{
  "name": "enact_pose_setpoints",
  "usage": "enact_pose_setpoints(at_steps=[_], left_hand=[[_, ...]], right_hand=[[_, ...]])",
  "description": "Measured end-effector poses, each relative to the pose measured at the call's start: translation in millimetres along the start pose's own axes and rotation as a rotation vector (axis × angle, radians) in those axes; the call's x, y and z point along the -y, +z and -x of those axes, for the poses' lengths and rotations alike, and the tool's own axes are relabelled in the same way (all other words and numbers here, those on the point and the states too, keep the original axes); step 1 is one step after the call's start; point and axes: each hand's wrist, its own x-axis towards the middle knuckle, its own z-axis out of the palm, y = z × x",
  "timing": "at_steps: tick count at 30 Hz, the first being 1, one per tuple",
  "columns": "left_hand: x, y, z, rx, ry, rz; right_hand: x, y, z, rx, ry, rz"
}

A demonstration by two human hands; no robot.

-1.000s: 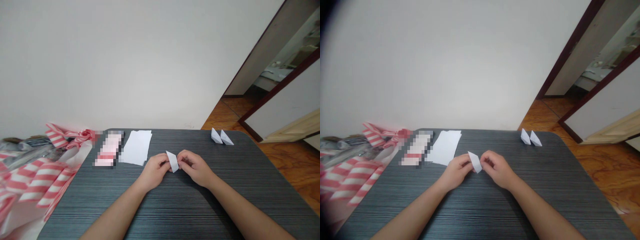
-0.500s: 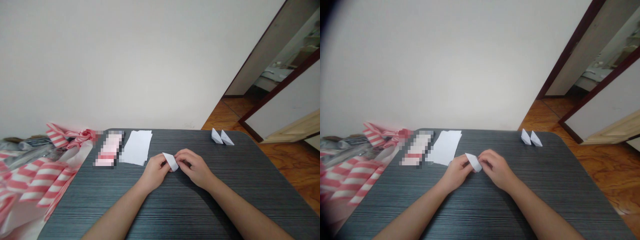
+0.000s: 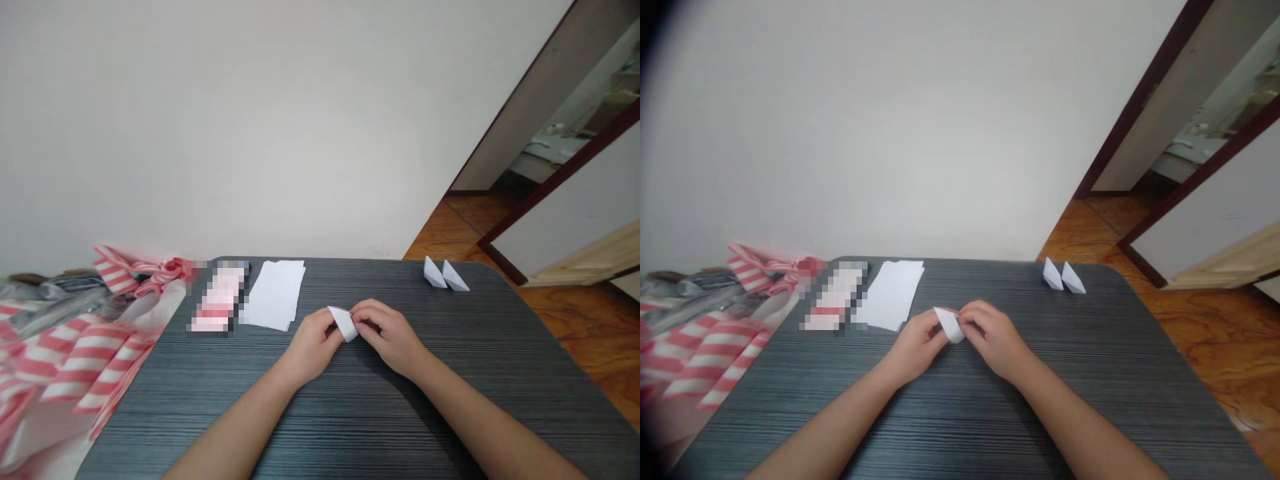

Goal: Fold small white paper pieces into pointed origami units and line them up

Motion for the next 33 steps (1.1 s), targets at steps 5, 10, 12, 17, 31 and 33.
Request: enact_pose_setpoints(at_steps=[5, 10, 12, 17, 31, 33], left_hand=[[-0.7, -1.2, -0.3, 0.012, 0.008, 0.011], [-1.3, -1.6, -0.1, 0.012, 0.015, 0.016], [-1.8, -1.5, 0.2, 0.005, 0.012, 0.009], [-2.7, -1.5, 0.4, -0.009, -0.009, -0.025], [-4.7, -2.1, 0.3, 0.009, -0.006, -0.034], [-4.9, -2.0, 0.2, 0.002, -0.006, -0.027]], right_hand=[[-0.6, -0.5, -0.1, 0.009, -0.007, -0.002], [0.3, -2.6, -0.4, 0.022, -0.031, -0.017], [-0.2, -2.7, -0.3, 0.027, -0.039, -0.010], [-1.8, -1.5, 0.4, 0.033, -0.038, 0.013], [-0.2, -3.4, -0.7, 0.053, -0.042, -0.016], [-0.1, -3.6, -0.5, 0.051, -0.048, -0.016]])
